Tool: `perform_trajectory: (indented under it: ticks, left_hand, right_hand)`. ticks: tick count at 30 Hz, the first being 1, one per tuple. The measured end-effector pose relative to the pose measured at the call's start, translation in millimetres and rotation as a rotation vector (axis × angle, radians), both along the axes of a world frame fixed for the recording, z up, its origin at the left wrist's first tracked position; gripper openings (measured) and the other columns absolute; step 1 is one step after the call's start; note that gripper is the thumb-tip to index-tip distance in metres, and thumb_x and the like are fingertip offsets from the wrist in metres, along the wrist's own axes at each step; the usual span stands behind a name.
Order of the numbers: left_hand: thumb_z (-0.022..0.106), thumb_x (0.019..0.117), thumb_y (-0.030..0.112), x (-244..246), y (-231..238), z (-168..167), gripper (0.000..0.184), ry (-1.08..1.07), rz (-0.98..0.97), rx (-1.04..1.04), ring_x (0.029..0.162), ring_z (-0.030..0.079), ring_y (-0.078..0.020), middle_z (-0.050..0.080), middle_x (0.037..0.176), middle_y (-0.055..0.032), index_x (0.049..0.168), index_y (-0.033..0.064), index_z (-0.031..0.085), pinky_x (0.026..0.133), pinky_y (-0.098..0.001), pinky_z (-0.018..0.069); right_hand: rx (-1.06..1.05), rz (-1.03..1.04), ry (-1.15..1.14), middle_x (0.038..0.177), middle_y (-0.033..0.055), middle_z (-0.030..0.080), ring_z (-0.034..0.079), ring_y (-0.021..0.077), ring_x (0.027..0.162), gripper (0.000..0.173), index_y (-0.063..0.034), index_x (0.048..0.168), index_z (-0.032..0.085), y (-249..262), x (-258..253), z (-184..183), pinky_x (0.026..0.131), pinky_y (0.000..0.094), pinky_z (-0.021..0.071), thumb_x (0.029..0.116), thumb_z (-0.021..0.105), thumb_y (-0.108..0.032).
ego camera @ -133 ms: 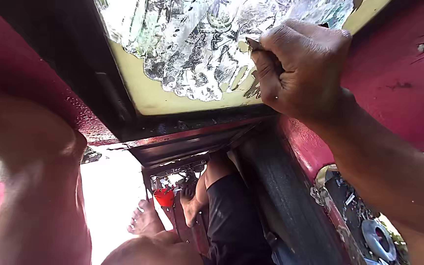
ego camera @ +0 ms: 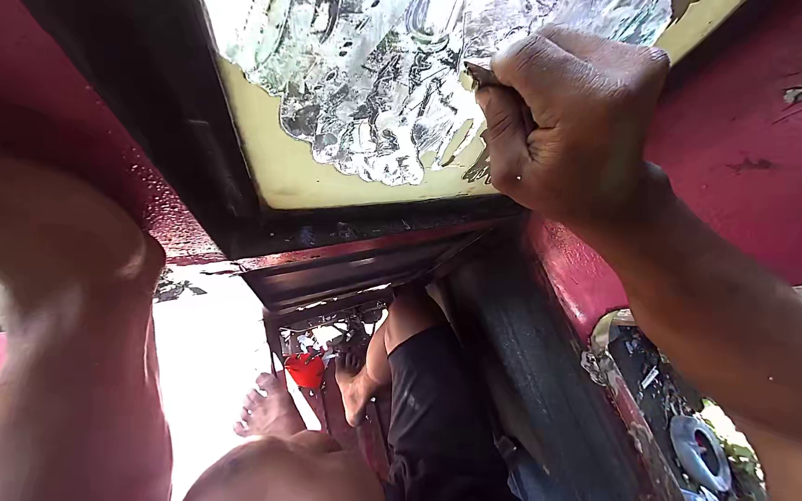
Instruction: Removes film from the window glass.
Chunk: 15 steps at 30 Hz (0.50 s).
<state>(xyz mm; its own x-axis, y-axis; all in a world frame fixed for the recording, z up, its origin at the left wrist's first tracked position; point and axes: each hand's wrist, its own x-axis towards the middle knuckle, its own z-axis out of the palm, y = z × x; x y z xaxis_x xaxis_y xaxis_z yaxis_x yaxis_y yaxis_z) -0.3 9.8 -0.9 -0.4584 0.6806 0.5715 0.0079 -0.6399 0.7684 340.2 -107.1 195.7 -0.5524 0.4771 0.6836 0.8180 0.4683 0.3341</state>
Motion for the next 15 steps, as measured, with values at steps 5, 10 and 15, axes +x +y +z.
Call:
perform_trajectory:
  ticks: [5,10,15]
  left_hand:
    - [0.033,0.1123,0.021,3,8,6,0.035,0.037,-0.077,0.113,0.121,0.059,-0.0182,0.063,0.123,-0.0067,0.13,0.0048,0.058,0.106,-0.041,0.0475]
    - [0.024,0.1131,0.024,18,-3,36,0.04,0.024,-0.234,0.208,0.111,0.064,-0.0168,0.065,0.114,-0.0056,0.126,0.0046,0.057,0.096,-0.0391,0.0532]
    - [0.013,0.1122,0.037,18,11,53,0.052,-0.135,-0.507,0.22,0.125,0.058,-0.0231,0.06,0.13,-0.0104,0.142,0.0073,0.044,0.109,-0.0463,0.046]
  right_hand:
    - [-0.013,-0.035,-0.09,0.075,0.0169,0.067,0.065,0.0279,0.064,0.021,0.0009,0.091,0.07,-2,-3,6,0.053,0.0367,0.044,0.0993,0.052,-0.005]
    - [-0.055,-0.01,-0.189,0.075,0.0185,0.064,0.065,0.0331,0.063,0.022,0.0022,0.092,0.068,0,-2,13,0.05,0.0414,0.0444,0.0999,0.05,-0.006]
    - [-0.164,-0.013,-0.311,0.075,0.0217,0.061,0.063,0.0408,0.062,0.015,0.0041,0.092,0.065,-3,-10,28,0.048,0.0489,0.043,0.0923,0.05,0.001]
